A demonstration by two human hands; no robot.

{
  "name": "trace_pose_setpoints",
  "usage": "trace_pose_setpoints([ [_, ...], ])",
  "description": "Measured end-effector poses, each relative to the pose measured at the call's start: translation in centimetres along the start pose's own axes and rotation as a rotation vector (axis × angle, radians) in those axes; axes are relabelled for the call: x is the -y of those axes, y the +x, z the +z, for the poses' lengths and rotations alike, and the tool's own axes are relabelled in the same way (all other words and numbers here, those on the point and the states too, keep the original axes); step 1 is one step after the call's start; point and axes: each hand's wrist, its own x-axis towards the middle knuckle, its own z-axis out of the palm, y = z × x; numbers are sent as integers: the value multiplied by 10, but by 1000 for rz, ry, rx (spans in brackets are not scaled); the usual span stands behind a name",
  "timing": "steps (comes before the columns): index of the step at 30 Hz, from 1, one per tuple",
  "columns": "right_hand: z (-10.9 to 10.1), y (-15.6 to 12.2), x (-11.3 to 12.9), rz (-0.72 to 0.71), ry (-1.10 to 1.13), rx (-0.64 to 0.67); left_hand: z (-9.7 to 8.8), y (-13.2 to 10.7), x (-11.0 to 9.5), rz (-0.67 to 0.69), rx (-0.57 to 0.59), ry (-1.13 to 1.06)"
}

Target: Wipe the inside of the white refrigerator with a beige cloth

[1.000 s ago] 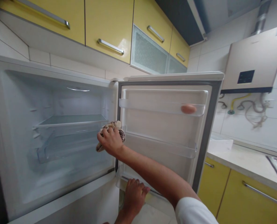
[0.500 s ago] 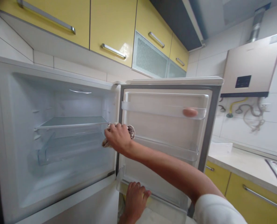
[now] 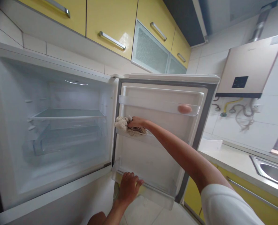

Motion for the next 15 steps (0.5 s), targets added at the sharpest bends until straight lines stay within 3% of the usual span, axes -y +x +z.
trace_pose_setpoints([
  [15,-15,-48,-43,132,-95,103,-3,4,-3,14,36,-13],
])
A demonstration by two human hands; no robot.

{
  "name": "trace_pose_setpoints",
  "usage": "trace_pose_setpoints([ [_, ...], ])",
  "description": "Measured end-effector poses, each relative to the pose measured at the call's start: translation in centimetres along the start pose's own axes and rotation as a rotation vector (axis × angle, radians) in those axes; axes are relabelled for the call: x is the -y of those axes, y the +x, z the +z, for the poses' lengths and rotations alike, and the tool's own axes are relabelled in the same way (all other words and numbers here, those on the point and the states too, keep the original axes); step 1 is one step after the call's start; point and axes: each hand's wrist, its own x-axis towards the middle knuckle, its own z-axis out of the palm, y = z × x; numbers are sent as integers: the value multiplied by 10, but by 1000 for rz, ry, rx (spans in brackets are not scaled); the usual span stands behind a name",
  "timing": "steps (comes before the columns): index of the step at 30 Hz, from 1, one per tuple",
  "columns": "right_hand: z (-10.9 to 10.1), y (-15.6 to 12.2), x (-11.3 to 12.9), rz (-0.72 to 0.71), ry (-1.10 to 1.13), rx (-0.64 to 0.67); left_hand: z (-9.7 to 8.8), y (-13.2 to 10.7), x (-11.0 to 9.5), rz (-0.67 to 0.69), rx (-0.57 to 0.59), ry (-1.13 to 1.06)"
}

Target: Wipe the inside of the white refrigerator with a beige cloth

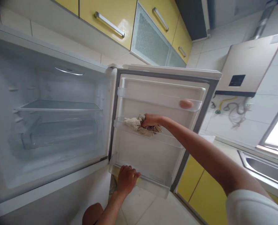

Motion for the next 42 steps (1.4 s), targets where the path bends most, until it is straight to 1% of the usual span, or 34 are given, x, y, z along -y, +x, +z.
trace_pose_setpoints([
  [9,-5,-49,-48,95,-35,19,-1,-3,4,68,-43,20],
  [11,-5,-60,-61,97,-61,3,-1,-4,5,74,-48,28],
  [13,-4,-72,-73,80,-115,-45,-1,-5,5,77,-50,29],
  [16,1,-93,-87,32,-237,-187,-1,-5,5,76,-51,28],
  [19,8,-117,-96,-26,-304,-372,1,-6,6,74,-65,32],
  [23,18,-154,-109,-120,-302,-675,3,-7,5,71,-83,30],
  [25,24,-170,-119,-138,-282,-775,2,-7,4,68,-76,33],
  [26,27,-177,-124,-127,-266,-797,1,-7,3,68,-69,37],
  [28,37,-185,-137,-64,-197,-794,-2,-7,2,65,-57,51],
  [30,53,-187,-148,40,-56,-765,-4,-7,0,64,-46,64],
  [32,74,-185,-157,144,131,-768,-6,-7,-2,59,-40,66],
  [34,98,-182,-161,214,313,-826,-6,-7,-2,51,-41,51],
  [36,124,-179,-162,241,467,-881,-5,-8,-3,36,-46,35],
  [38,145,-178,-162,241,581,-890,-4,-8,-3,22,-49,28],
  [40,157,-179,-162,233,644,-883,-2,-8,-2,15,-52,30],
  [42,158,-183,-162,245,670,-901,-1,-8,-2,14,-55,34],
])
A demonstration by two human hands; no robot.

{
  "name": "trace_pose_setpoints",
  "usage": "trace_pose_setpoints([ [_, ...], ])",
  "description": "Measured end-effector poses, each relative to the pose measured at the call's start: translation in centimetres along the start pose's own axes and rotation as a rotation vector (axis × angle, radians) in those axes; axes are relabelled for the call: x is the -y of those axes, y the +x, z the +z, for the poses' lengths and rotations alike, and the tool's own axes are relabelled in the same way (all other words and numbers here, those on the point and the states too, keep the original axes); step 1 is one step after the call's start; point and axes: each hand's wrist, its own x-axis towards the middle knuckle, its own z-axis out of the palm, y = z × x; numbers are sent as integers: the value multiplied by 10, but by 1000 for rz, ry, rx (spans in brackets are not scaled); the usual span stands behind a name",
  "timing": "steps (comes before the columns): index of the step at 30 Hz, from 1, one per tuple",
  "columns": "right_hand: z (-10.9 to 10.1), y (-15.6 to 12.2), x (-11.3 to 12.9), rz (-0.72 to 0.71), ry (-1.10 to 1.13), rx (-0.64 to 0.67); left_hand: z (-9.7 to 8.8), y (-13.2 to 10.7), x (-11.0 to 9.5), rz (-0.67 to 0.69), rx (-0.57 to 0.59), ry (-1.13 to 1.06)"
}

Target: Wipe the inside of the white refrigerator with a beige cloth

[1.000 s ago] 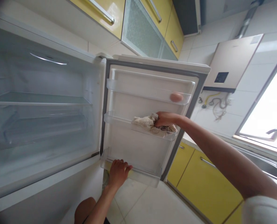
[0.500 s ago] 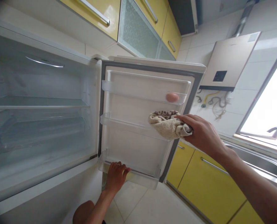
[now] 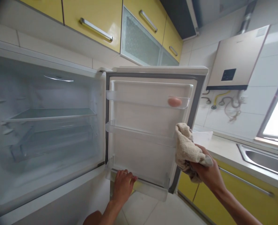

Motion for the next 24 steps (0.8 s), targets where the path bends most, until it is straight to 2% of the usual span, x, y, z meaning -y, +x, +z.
trace_pose_setpoints([
  [3,-11,5,14,18,3,-99,2,0,1,0,-1,12],
  [5,-18,13,30,-25,-30,-190,1,0,1,2,6,29],
  [7,-21,24,47,-130,-143,-219,-1,1,-1,1,26,48],
  [10,-14,47,72,-382,-446,-109,-5,3,-4,-6,71,60],
  [12,-2,65,86,-512,-646,-25,-7,4,-5,-8,89,63],
  [15,26,92,107,-553,-837,60,-6,5,-7,-15,90,63],
  [20,82,118,139,-635,-962,145,2,5,-6,-23,47,59],
  [24,132,126,163,-847,-966,189,14,4,-4,-10,-27,60],
])
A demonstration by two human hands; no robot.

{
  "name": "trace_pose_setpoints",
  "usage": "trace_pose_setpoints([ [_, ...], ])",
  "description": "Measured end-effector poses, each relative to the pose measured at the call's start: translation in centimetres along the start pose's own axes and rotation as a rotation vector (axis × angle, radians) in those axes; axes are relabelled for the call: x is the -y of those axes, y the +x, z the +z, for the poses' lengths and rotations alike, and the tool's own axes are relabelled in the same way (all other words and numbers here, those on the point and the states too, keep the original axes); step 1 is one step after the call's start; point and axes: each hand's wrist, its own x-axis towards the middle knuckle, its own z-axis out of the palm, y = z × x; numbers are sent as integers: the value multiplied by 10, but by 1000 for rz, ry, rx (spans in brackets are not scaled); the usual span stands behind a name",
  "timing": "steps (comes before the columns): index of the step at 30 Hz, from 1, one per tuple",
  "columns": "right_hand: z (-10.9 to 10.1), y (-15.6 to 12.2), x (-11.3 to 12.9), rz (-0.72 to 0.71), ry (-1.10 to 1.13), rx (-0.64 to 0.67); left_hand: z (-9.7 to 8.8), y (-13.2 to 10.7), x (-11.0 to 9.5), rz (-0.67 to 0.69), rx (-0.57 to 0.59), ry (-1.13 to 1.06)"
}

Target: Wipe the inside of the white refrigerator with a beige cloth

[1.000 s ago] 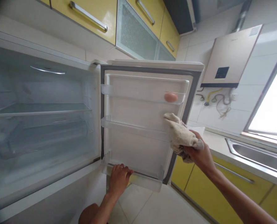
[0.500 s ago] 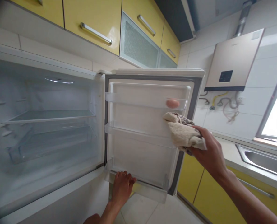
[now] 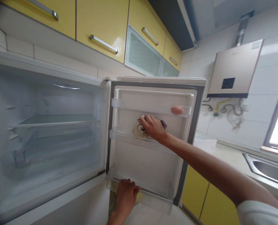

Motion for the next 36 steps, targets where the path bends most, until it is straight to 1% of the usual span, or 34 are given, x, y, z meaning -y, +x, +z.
trace_pose_setpoints([
  [3,4,33,28,-104,17,-15,10,-2,3,1,-63,-19],
  [5,5,54,47,-125,43,-18,14,-3,4,-13,-88,-37],
  [8,5,82,74,-142,103,-18,15,-3,4,-40,-91,-70],
  [11,3,98,92,-118,164,-7,12,-3,4,-62,-70,-101],
  [13,0,99,96,-99,185,0,10,-3,4,-70,-47,-110],
  [15,-2,93,94,-108,191,2,8,-3,5,-76,-24,-113],
  [18,-6,76,80,-112,215,38,5,-3,5,-89,12,-122],
  [22,-8,48,49,-28,336,180,3,-3,5,-97,46,-131],
  [24,-7,32,31,9,432,199,3,-3,5,-85,53,-122],
  [25,-6,23,22,21,482,180,4,-3,6,-75,55,-112],
  [27,-4,3,6,37,597,78,5,-4,8,-52,49,-95],
  [30,2,-29,-13,53,854,-155,8,-4,11,-33,47,-84],
  [32,5,-48,-21,91,1005,-307,9,-5,13,-21,47,-75],
  [34,5,-62,-27,131,1073,-431,8,-5,15,0,47,-67],
  [36,2,-73,-29,115,1078,-528,4,-4,17,7,72,-63],
])
